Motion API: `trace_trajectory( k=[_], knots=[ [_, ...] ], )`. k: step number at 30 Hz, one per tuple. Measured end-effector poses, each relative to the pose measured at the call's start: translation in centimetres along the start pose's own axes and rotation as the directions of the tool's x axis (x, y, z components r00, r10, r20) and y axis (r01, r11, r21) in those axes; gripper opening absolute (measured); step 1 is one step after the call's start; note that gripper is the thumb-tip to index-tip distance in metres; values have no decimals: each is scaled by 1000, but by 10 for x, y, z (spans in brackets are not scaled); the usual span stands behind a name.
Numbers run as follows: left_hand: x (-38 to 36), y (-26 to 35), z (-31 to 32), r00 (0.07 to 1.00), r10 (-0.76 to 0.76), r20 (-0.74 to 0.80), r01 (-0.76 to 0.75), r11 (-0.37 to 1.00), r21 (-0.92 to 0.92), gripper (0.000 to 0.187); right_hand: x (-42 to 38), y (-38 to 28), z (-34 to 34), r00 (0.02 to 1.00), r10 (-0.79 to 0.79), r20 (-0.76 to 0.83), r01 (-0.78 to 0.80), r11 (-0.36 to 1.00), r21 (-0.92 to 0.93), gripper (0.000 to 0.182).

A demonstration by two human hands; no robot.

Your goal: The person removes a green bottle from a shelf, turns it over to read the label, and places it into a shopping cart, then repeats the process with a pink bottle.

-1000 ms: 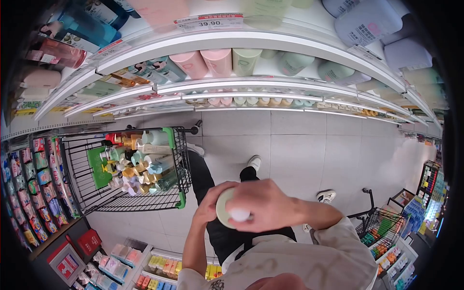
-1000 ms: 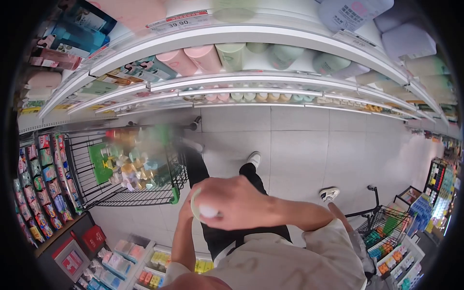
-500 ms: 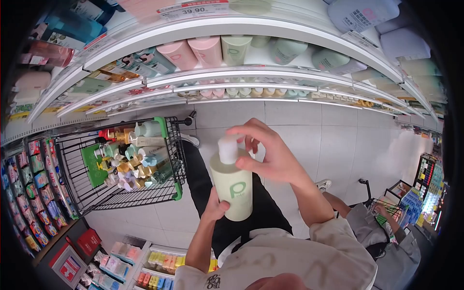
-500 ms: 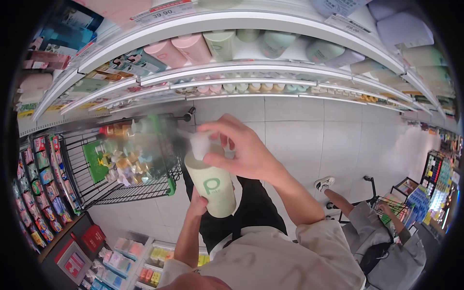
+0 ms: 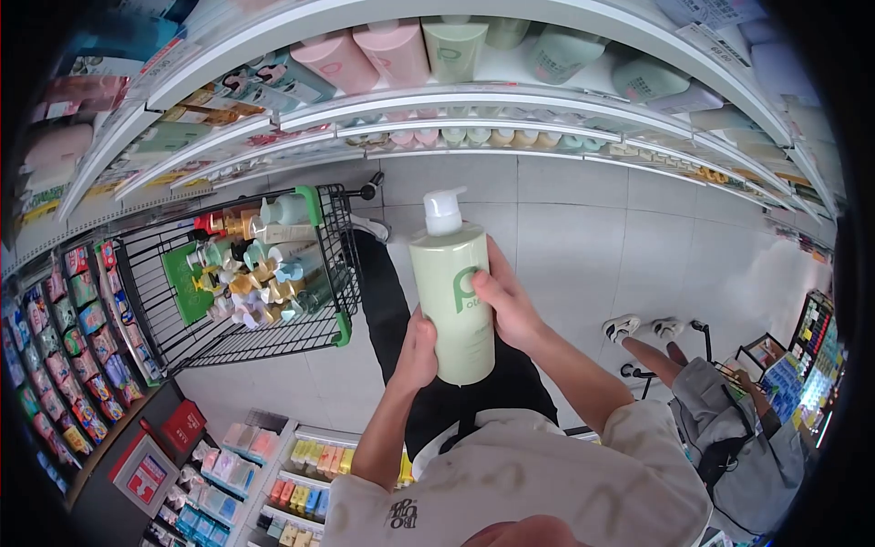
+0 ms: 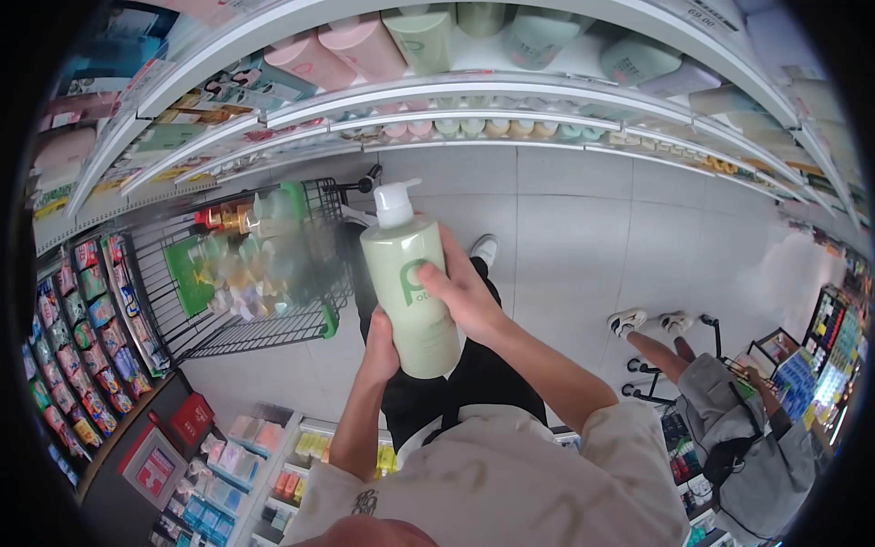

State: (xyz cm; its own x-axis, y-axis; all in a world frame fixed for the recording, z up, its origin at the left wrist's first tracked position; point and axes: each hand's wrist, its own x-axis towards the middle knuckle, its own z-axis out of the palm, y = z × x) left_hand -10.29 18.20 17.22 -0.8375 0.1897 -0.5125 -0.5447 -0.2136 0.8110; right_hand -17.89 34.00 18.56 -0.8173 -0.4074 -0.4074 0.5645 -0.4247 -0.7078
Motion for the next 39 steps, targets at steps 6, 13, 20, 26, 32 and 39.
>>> trace_trajectory(
  k=[6, 13, 20, 26, 32, 39],
  knots=[
    [-1, -7, -6, 1000, -5, 13, 5, 1000, -12, 91, 1, -3, 9, 999, -6, -40, 8, 998, 58, 74],
    [-3, 10, -5, 995, 89, -48, -84, 993, 88, 94, 3, 7, 11, 999, 16, -31, -15, 999, 39, 80],
    [-8, 54, 7, 976, 194, -99, -139, 904, 405, 80, 1, 10, 26, 989, -104, -101, 101, 994, -34, 84],
    [-17, 73, 16, 987, 159, 14, -139, 814, 564, 91, 8, 23, -10, 999, 51, 19, -53, 972, 229, 86],
    [-25, 82, 16, 979, 170, 111, -202, 760, 618, 99, 8, 15, -6, 988, 67, 136, -118, 904, 411, 94],
    [-34, 77, 14, 949, 249, 193, -315, 713, 627, 106, 10, 11, 1, 967, 0, 255, -131, 859, 495, 101]
  ],
)
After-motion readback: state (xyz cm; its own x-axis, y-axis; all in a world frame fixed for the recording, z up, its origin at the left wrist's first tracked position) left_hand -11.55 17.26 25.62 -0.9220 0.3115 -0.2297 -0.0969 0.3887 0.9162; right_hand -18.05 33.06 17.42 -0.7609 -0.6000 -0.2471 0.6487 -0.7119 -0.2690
